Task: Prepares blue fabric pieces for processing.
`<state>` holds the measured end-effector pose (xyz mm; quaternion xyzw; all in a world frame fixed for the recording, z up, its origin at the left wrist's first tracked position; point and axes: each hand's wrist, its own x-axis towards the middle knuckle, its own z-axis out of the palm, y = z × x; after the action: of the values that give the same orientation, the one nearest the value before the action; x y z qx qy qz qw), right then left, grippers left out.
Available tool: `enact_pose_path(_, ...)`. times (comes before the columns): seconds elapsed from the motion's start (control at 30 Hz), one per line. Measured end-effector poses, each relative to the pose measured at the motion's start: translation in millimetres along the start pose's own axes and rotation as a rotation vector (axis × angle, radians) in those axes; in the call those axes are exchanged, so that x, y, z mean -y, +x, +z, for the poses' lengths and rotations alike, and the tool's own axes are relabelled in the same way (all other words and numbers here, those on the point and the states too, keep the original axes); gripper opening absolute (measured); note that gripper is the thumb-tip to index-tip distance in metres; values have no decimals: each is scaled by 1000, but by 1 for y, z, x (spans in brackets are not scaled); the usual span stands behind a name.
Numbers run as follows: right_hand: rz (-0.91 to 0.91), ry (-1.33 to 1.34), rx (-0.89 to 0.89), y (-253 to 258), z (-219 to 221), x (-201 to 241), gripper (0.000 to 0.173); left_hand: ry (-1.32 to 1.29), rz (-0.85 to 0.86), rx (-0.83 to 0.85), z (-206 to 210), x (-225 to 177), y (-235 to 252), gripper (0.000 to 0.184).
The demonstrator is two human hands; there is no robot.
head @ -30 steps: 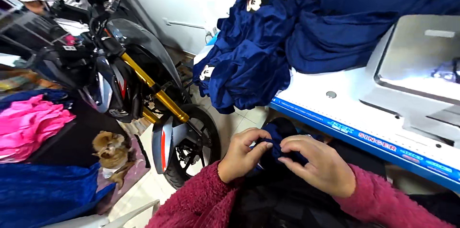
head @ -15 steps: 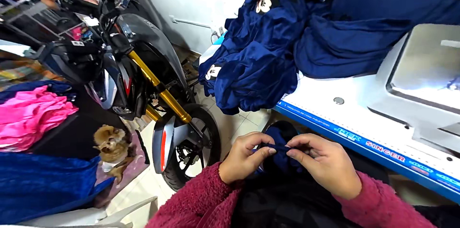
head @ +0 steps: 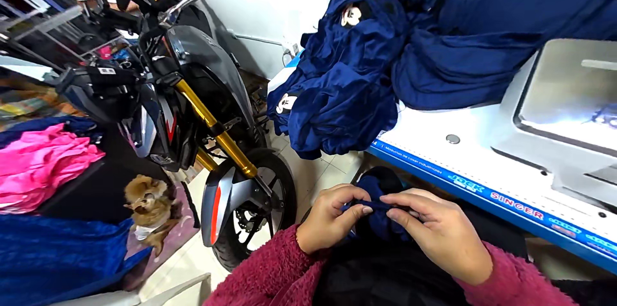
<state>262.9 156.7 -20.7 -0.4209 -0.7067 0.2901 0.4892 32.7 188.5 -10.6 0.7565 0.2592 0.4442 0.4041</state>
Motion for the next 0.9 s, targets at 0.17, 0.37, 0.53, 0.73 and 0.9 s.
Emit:
enact_pose_path(0.17,11,-20,6,-2,0,0,20,6,-5,7,1,-1,-1,13)
enact_pose_path(0.37,-5,-36,21,-1,-2,1,17,-18,17,24,2,0,0,13)
enact_pose_path(0.53,-131,-178,-11,1,0,-4,19,8,47,46,2,1,1,17)
enact_pose_path(0.73,-188,-286,35,3,-3,-3,22,89,120,70,3,-3,4,17)
enact_pose_path(0.9,-164,-285,57,-2,0,-6,24,75,115,53,7,-2,0,18)
